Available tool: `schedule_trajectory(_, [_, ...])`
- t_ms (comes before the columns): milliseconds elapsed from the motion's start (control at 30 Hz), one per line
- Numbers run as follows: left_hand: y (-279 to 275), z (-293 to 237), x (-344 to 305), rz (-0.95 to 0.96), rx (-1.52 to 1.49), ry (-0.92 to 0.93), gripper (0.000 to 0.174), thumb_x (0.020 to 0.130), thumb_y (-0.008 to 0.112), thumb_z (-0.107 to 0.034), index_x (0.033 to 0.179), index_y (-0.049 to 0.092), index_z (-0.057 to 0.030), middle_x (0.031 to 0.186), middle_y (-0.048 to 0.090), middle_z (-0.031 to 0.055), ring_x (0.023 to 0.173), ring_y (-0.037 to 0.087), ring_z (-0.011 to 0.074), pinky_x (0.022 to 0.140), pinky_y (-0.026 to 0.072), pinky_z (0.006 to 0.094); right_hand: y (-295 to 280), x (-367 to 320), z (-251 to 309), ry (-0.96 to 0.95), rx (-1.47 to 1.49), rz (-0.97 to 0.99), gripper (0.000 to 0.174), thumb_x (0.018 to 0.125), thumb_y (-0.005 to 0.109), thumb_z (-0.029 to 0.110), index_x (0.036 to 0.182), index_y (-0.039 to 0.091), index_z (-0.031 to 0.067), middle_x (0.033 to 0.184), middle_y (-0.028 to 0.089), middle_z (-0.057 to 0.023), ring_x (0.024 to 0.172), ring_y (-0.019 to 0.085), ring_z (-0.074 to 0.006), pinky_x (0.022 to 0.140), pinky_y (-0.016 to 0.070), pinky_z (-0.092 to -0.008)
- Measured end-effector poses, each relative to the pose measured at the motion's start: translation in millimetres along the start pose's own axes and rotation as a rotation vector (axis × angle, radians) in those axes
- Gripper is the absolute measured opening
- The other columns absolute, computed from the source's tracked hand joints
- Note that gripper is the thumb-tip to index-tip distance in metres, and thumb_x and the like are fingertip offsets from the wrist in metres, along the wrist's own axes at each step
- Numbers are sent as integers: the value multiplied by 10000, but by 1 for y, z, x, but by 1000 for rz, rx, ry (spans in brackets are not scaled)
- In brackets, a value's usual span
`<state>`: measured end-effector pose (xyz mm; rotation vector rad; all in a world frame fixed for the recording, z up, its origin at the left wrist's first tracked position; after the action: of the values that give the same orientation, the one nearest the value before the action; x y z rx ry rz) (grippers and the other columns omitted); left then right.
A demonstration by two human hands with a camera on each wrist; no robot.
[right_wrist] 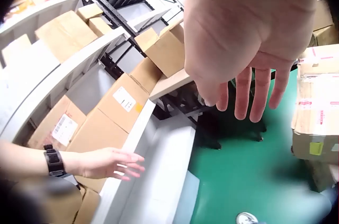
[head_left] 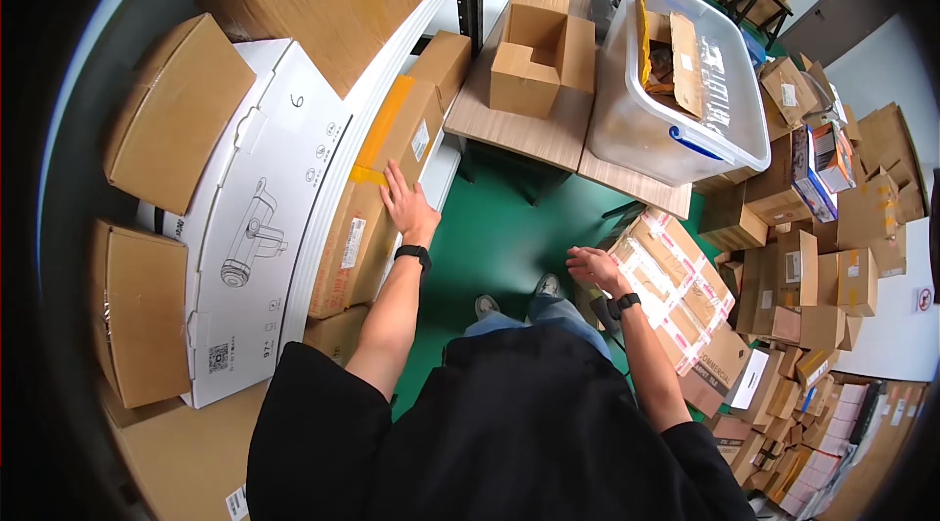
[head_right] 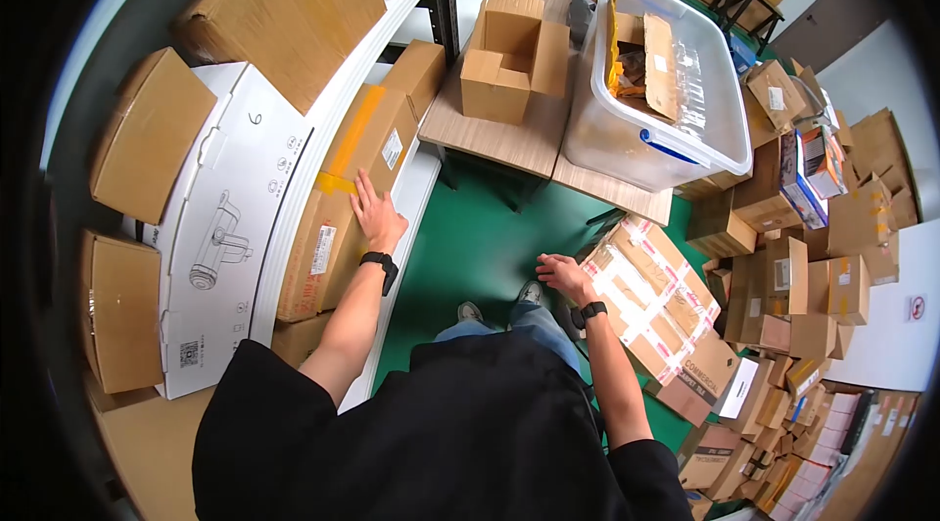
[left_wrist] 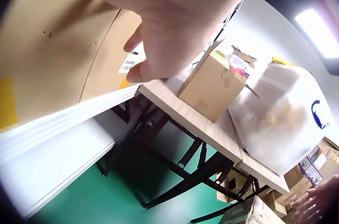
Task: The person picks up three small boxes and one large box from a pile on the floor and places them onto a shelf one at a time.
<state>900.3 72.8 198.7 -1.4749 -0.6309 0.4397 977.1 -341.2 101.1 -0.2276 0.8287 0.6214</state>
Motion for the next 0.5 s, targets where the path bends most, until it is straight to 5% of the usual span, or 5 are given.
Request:
schedule_trajectory(333, [-3,-2,-1,137,75,17,579,679,801,-369,1205,687,-153,1618,-9,211,1496,52,355,1198,50,462,-1,-4,-5,-105,-60,-113,395,979,577,349,1216,611,35,1071,669,-103,961,636,-183,819,511,-309])
schedule_trajectory(467, [-11,-5,-7,59,-73,40,439,769,719,-251,1179,679,-99,1616,29,213,1497,52,352,1192,92,481,1,-1,-24,-363,-194,-103,355,983,593,262,1179,618,-33,1028,670,-88,943,631,-154,810,527,-286])
schedule_trajectory(500, [-20,-6,-15,-100,-167,88,378,793,689,-188,1149,668,-61,1575,178,251,1455,206,383,1158,234,464,0,-6,-25,-418,-270,-126,340,983,590,249,1178,618,-27,1008,683,-92,926,636,-159,831,529,-308])
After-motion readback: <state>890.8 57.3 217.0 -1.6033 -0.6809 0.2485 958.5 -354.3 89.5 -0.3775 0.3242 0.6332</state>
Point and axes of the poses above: each hand's wrist, its own x-axis towards the middle knuckle, its own y-axis out of the palm, z = x × y, the point moved 8 cm from there along x, towards the middle knuckle
